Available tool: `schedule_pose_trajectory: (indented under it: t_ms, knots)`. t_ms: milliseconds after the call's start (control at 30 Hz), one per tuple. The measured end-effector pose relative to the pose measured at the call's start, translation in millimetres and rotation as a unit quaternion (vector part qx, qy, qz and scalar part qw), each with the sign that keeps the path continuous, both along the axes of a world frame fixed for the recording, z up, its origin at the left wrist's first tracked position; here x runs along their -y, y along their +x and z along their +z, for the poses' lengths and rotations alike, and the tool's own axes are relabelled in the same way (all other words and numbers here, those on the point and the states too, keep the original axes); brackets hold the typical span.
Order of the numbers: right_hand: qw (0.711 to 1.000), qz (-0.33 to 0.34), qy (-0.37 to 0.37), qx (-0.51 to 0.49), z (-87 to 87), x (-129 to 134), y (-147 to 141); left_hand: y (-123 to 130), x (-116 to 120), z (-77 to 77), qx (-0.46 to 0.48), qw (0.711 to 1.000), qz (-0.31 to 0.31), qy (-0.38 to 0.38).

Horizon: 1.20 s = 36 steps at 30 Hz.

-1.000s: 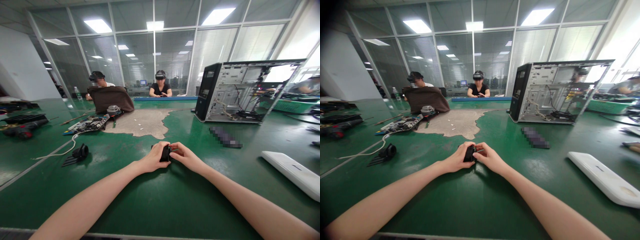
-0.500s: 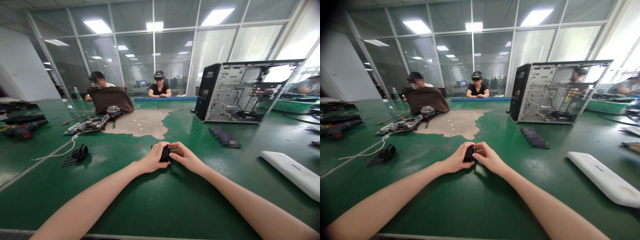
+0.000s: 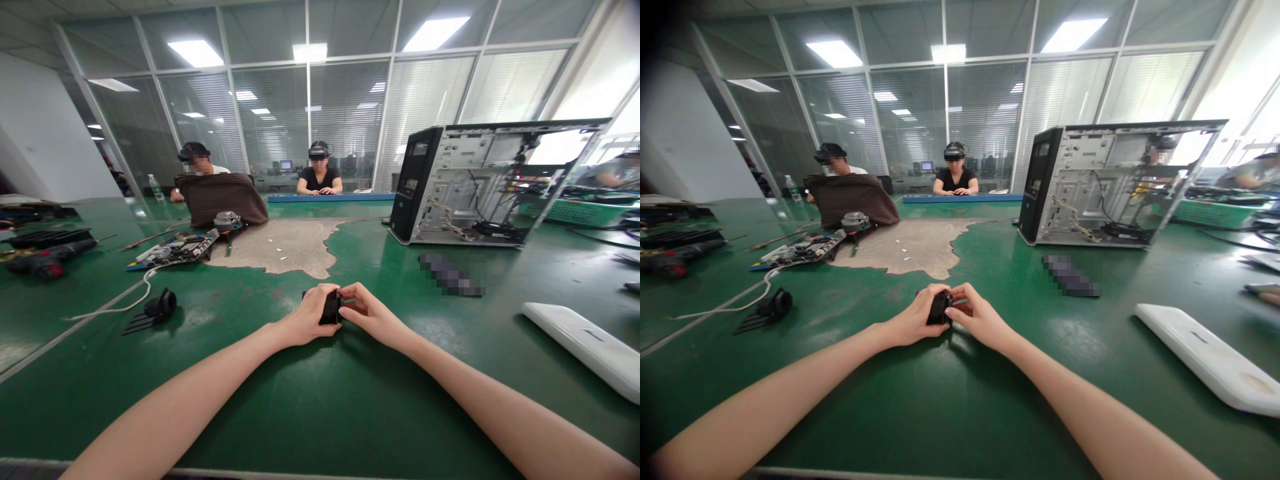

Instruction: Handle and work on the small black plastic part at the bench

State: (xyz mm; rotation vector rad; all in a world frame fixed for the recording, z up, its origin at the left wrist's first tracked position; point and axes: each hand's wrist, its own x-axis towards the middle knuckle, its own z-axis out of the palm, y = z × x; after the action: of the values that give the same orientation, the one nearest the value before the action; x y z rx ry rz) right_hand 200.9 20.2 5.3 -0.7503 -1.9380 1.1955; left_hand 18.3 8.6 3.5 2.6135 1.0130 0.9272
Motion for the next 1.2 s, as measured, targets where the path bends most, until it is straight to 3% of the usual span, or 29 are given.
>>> schedule_pose_trajectory:
  t_ms: [300, 633, 867, 1200]
  knots:
    - [0.999, 0.044, 0.014, 0.004, 4.6, 4.0, 2.8, -1.2, -2.2, -3.0, -0.002, 1.0, -0.001, 0.007]
    - [1.0, -0.017, 0.006, 0.009, -1.4, -3.5, 0.3, -0.5, -1.2, -1.4, -0.001, 1.0, -0.001, 0.004]
    - [0.999, 0.043, 0.015, 0.0, 4.3, 2.2, 3.0, -0.4, -1.9, -3.0, 0.002, 1.0, 0.0, 0.0]
    - [1.0, -0.017, 0.001, 0.007, 1.7, -0.5, -0.8, -0.7, -1.5, -2.4, -0.005, 1.0, 0.002, 0.005]
